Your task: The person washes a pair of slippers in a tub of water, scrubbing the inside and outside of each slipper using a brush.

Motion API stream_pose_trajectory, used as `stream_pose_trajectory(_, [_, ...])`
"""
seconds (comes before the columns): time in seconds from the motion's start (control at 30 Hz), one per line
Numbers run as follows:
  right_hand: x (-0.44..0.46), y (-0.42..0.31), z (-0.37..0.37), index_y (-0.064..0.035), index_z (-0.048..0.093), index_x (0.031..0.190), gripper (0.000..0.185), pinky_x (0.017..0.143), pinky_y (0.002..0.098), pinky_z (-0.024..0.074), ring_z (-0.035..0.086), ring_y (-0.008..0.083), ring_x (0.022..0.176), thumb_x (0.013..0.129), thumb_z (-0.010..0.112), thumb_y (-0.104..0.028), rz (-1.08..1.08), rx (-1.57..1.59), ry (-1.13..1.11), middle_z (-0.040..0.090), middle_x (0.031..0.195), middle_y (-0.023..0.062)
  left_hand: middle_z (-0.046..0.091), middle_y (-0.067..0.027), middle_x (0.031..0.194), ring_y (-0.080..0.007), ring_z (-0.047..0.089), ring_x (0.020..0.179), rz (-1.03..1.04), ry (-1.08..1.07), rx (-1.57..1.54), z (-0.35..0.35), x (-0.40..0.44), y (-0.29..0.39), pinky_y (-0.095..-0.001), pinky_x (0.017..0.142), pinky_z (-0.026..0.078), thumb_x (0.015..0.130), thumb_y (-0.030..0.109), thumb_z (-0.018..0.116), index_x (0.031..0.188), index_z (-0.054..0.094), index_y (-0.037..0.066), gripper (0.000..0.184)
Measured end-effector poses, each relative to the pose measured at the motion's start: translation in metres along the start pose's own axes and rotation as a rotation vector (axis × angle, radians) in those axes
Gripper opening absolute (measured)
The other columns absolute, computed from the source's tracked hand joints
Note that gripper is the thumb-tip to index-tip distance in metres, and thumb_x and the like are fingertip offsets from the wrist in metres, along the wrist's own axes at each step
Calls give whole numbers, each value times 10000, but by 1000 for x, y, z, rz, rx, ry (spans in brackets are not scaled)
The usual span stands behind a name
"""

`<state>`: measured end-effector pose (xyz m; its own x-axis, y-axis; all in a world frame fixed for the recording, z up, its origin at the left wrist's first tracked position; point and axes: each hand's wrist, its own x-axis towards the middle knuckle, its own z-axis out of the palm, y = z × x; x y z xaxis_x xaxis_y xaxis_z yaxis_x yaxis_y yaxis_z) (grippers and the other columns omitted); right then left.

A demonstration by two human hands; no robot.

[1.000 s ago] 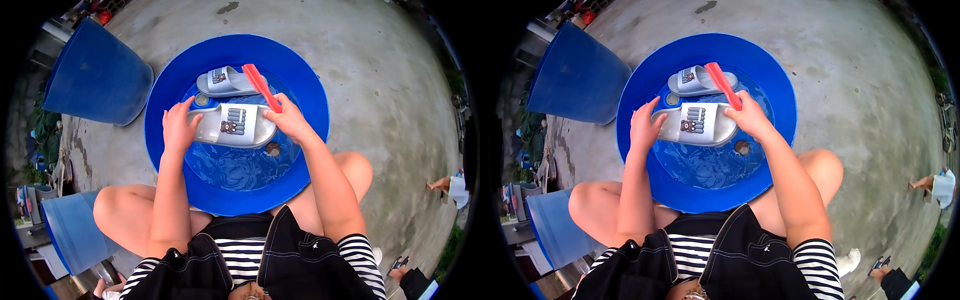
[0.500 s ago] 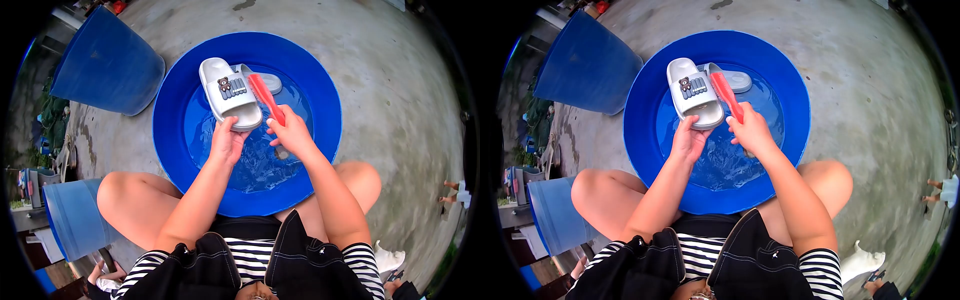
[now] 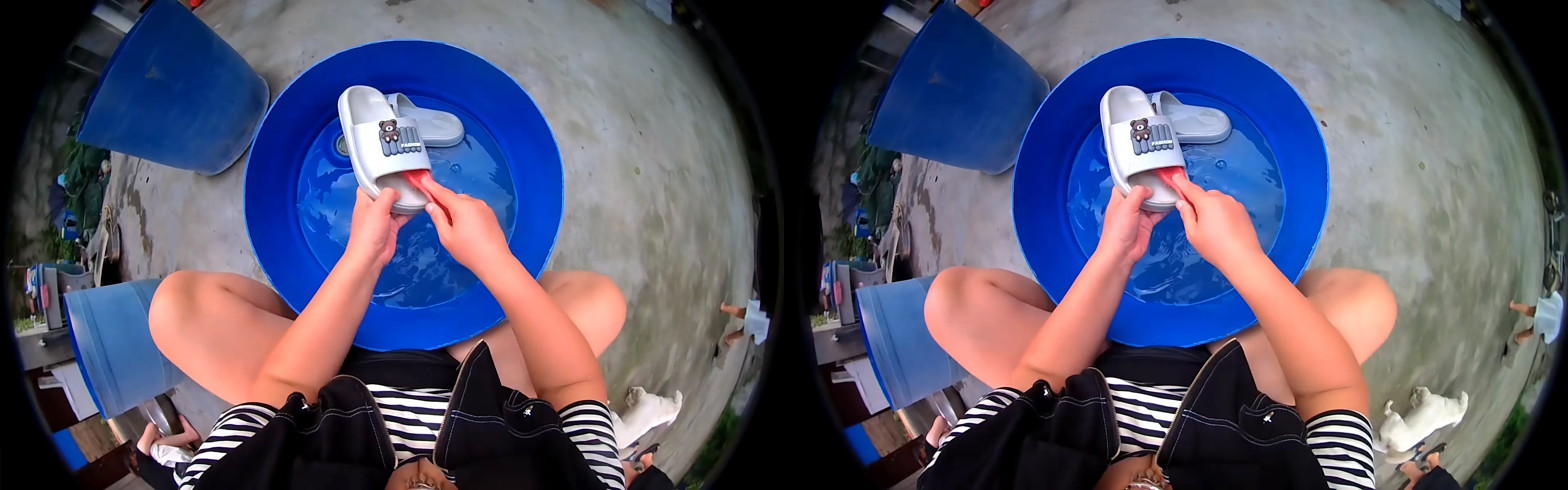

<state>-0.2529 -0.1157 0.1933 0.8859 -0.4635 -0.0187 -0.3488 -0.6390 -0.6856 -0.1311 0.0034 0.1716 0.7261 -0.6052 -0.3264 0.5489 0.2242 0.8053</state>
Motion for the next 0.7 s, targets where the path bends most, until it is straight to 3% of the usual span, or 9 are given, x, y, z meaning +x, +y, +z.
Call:
stream_pose_trajectory(0.07, [-2, -5, 4, -144, 601, 1402, 419, 765, 499, 538, 693, 398, 865, 994, 595, -235, -28, 44, 24, 710, 896, 231, 569, -214, 1335, -346, 637, 1199, -10, 17, 74, -1, 1, 9, -500, 995, 569, 888, 8, 452, 1423, 390, -12, 540])
stream_pose_trajectory(0.13, [-12, -29, -15, -143, 618, 1395, 404, 742, 428, 531, 689, 371, 806, 996, 611, -205, 69, 163, -174, 718, 934, 207, 596, -225, 1294, -349, 667, 1152, 74, 85, 127, -8, -1, 23, -481, 964, 585, 901, 17, 451, 1393, 431, -32, 495])
stream_pose_trajectory(0.2, [-16, -34, -20, -140, 623, 1389, 403, 739, 436, 527, 691, 383, 814, 993, 614, -214, 73, 159, -227, 717, 932, 214, 620, -220, 1257, -345, 686, 1113, 124, 130, 144, -20, 8, 25, -487, 942, 593, 904, 12, 457, 1362, 459, -41, 461])
stream_pose_trajectory(0.27, [-12, -24, -9, -131, 631, 1378, 395, 745, 449, 531, 691, 393, 807, 994, 611, -220, 59, 142, -117, 711, 907, 229, 635, -196, 1233, -310, 702, 1072, 140, 152, 200, -15, 7, 9, -455, 870, 618, 896, -14, 474, 1354, 468, -34, 459])
stream_pose_trajectory(0.33, [-3, -8, 10, -136, 623, 1387, 397, 760, 465, 535, 688, 403, 810, 1001, 598, -221, 36, 91, -40, 710, 901, 236, 612, -196, 1240, -329, 700, 1057, 81, 121, 218, -2, -1, -2, -452, 871, 620, 893, -33, 475, 1381, 407, -18, 492])
stream_pose_trajectory(0.47, [-8, -12, 12, -147, 601, 1408, 404, 771, 489, 534, 685, 420, 827, 1015, 578, -236, 9, 44, -16, 715, 911, 233, 644, -179, 1224, -290, 711, 1046, 49, 87, 214, -7, -3, 7, -439, 851, 624, 901, -4, 464, 1349, 492, -22, 450])
stream_pose_trajectory(0.53, [-15, -15, 14, -150, 597, 1411, 401, 766, 496, 534, 682, 426, 824, 1021, 570, -241, -11, 120, -66, 714, 907, 230, 646, -208, 1199, -328, 709, 1052, 120, 142, 193, -20, 8, 17, -460, 872, 622, 894, -13, 457, 1327, 490, -71, 438])
stream_pose_trajectory(0.7, [-6, -12, 18, -154, 623, 1370, 355, 710, 526, 531, 673, 423, 769, 1032, 551, -236, 1, -76, 9, 685, 843, 227, 648, -199, 1195, -328, 710, 1017, 154, 370, 259, 1, 5, -11, -459, 889, 609, 896, -16, 495, 1322, 511, -40, 427])
